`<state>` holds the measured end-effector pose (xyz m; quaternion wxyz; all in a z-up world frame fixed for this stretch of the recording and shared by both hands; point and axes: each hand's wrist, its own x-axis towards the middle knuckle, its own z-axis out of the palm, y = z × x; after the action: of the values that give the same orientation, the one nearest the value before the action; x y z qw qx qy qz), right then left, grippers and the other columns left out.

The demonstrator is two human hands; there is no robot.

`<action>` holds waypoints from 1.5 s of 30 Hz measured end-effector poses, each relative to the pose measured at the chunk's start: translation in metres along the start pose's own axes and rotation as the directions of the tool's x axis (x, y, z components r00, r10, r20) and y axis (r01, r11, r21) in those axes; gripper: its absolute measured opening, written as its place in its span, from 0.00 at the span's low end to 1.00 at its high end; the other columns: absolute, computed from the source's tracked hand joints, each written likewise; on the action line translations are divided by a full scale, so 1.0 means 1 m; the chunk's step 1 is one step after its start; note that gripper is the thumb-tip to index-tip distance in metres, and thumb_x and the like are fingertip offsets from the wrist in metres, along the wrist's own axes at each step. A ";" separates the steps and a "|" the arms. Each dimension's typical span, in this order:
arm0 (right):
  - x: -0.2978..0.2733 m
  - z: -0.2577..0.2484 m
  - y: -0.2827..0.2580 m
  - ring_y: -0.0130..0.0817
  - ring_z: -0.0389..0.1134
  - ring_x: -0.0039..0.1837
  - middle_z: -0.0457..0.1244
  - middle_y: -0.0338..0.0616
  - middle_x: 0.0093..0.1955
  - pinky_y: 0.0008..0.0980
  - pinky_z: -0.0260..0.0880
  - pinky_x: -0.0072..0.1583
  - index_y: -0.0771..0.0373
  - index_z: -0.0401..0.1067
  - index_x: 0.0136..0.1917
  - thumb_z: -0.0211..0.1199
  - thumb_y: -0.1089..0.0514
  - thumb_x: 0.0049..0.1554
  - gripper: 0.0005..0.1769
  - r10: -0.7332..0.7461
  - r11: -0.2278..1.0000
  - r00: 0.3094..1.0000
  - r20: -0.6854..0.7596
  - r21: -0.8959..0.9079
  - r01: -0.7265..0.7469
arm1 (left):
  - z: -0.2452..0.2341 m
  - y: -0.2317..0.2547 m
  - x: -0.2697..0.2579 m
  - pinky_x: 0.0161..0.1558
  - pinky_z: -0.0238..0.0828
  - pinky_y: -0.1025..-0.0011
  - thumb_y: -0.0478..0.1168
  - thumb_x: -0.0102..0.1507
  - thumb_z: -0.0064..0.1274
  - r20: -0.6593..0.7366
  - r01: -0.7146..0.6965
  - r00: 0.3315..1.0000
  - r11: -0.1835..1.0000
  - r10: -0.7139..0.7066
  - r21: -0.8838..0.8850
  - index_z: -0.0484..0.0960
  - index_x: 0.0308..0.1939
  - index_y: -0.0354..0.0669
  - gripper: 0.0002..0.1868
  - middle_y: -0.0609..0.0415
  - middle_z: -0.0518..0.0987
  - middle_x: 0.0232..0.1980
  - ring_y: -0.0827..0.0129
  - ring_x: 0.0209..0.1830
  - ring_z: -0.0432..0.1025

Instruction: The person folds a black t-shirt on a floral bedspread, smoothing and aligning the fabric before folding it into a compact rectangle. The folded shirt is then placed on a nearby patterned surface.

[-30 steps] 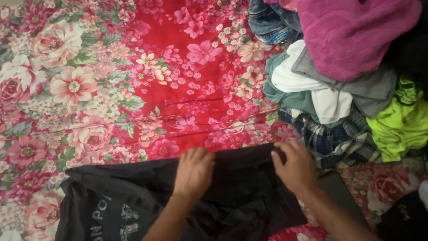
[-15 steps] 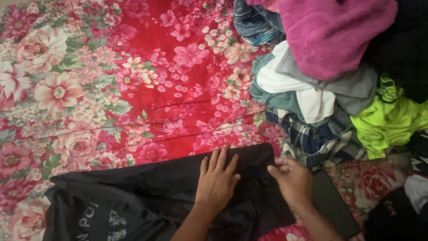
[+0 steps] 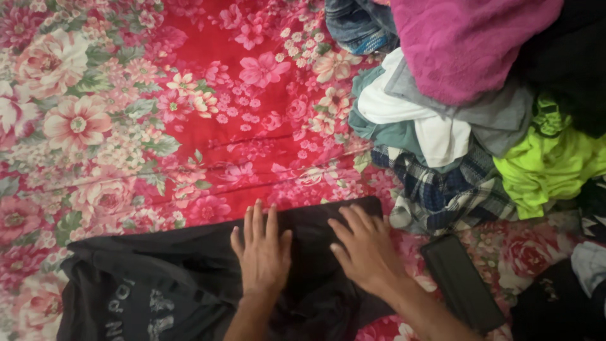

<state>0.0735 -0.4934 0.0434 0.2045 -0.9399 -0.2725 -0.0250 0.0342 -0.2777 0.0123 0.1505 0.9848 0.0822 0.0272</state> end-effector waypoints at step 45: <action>-0.014 0.008 0.019 0.31 0.71 0.52 0.73 0.43 0.52 0.36 0.66 0.55 0.66 0.77 0.59 0.68 0.57 0.55 0.20 0.476 0.018 0.450 0.756 0.503 -0.864 | -0.123 -0.184 0.005 0.40 0.76 0.63 0.48 0.57 0.62 0.652 0.225 0.755 0.911 0.062 -0.347 0.82 0.40 0.41 0.16 0.46 0.84 0.31 0.57 0.33 0.83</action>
<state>0.0713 -0.5116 0.0268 0.5729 -0.6804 0.2190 0.4010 0.0014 -0.0681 0.0741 0.3706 0.8746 0.0611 -0.3065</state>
